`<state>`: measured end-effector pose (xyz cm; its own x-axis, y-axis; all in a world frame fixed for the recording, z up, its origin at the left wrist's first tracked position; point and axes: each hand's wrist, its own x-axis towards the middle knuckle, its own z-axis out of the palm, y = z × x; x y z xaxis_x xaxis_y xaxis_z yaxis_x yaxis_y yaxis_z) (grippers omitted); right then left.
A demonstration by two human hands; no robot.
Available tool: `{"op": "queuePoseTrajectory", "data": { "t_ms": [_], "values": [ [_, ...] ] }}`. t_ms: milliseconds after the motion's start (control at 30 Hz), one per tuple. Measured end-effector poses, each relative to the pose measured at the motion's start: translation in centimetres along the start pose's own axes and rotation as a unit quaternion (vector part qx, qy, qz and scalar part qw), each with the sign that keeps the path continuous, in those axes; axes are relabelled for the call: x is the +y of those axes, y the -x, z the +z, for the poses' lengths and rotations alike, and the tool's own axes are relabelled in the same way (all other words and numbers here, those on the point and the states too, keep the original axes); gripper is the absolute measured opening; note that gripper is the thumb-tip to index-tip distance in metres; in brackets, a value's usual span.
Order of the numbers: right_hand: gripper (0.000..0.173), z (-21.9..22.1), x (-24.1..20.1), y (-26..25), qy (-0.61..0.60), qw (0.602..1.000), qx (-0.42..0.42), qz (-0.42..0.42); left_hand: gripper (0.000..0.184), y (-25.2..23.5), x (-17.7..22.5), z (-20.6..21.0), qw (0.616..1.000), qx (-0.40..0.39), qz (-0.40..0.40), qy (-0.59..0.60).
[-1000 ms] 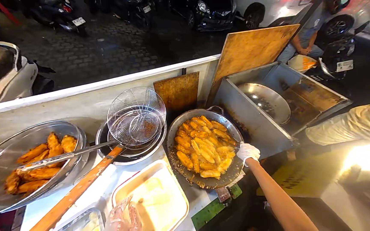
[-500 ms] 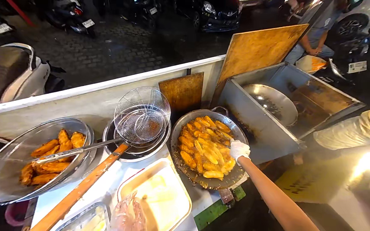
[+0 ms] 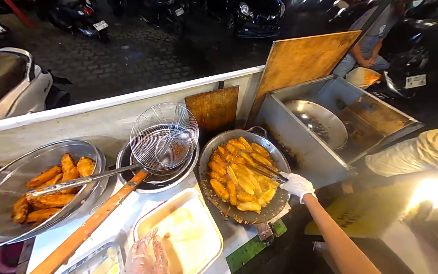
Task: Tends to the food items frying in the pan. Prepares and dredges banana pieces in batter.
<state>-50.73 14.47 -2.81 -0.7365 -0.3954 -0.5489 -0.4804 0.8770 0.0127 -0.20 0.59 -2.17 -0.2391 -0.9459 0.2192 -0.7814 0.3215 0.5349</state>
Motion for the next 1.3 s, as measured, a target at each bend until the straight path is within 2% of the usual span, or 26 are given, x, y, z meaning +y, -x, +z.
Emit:
{"op": "queuePoseTrajectory", "data": {
  "t_ms": [200,367,433,600,767,933,1067,1133,1200,1300],
  "values": [
    [0.049,1.7,-2.1,-2.3,0.027,0.999,0.026,-0.006,0.034,0.1,-0.2,-0.1,1.0,-0.002,-0.005,-0.008],
    [0.058,2.5,-4.5,-1.8,0.059,0.997,0.04,-0.003,0.033,0.0,-0.1,-0.3,1.0,-0.003,0.003,-0.01],
    [0.061,1.5,-3.6,-1.0,0.035,0.999,0.036,-0.002,0.033,0.0,0.0,-0.3,1.0,-0.001,0.001,-0.011],
    [0.065,-0.9,2.6,1.9,-0.041,0.998,0.037,0.03,0.033,0.3,-0.2,0.1,1.0,0.012,-0.007,-0.002],
    [0.058,-1.8,6.3,4.6,0.054,0.993,0.064,0.082,0.034,0.2,-0.5,0.1,1.0,-0.003,0.012,0.0],
    [0.056,-0.8,6.2,3.8,0.115,0.989,0.037,0.083,0.033,0.2,-0.3,0.1,1.0,0.015,-0.006,-0.024],
    [0.049,1.4,4.7,1.2,0.096,0.991,0.052,0.08,0.034,0.2,-0.4,-0.6,1.0,-0.02,0.021,-0.006],
    [0.053,2.2,4.3,0.5,0.083,0.992,0.059,0.078,0.035,0.2,-0.4,-0.6,1.0,-0.014,0.028,0.002],
    [0.056,2.1,4.4,0.7,0.072,0.993,0.057,0.077,0.035,0.1,-0.3,-0.6,0.999,-0.012,0.029,0.004],
    [0.046,0.1,5.1,3.0,0.057,0.994,0.045,0.087,0.035,0.2,-0.1,-0.6,1.0,-0.012,0.019,0.007]
  ]
}}
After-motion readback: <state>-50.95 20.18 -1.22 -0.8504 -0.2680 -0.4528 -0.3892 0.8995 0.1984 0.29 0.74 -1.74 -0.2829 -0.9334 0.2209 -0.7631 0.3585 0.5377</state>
